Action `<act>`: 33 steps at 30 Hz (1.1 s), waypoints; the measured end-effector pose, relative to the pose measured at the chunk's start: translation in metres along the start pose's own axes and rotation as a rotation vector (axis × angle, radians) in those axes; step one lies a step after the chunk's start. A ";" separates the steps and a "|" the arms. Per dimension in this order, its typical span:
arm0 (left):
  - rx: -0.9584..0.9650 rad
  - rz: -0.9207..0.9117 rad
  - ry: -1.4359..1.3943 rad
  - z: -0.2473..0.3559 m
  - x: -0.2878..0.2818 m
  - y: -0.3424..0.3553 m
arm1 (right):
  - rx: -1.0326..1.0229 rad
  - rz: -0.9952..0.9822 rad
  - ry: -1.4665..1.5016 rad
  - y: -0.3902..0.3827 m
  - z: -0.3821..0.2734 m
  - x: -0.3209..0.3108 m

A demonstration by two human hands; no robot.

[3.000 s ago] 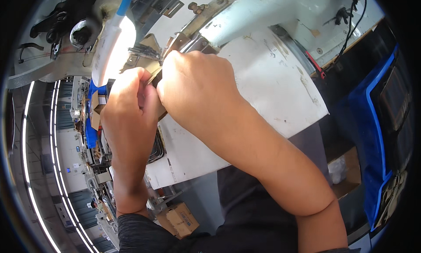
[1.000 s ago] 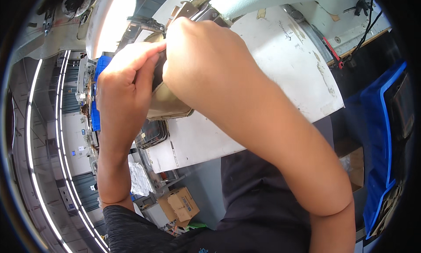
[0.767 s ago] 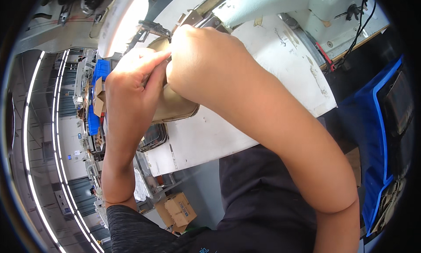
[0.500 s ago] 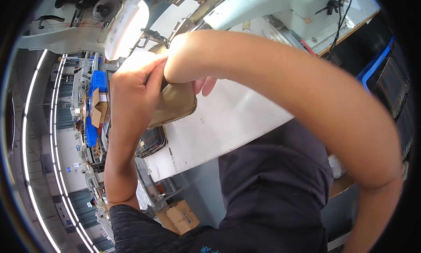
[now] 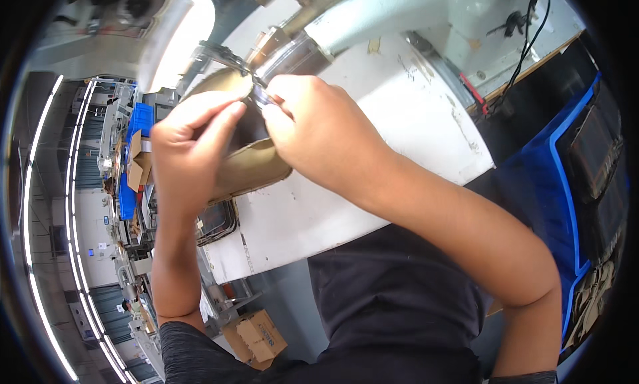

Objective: The recorder is sewing the edges of fabric or leather bags using an industrial sewing machine at a workstation.

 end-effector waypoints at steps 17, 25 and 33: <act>-0.012 0.064 -0.019 0.010 0.004 -0.009 | 0.141 -0.044 0.152 -0.011 0.000 0.004; 0.113 0.113 0.211 0.021 0.004 -0.004 | 0.114 0.003 0.256 -0.006 -0.001 0.008; 0.025 0.147 0.223 0.028 0.011 -0.001 | 0.198 0.006 0.500 -0.002 -0.003 0.012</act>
Point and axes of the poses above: each hand's wrist, its own y-axis towards the middle knuckle, its own x-axis out of the palm, z = x × y, the point moved 2 cm from there along y, towards the middle knuckle, and after that the axes turned 10 degrees about y, right-handed, at the moved point
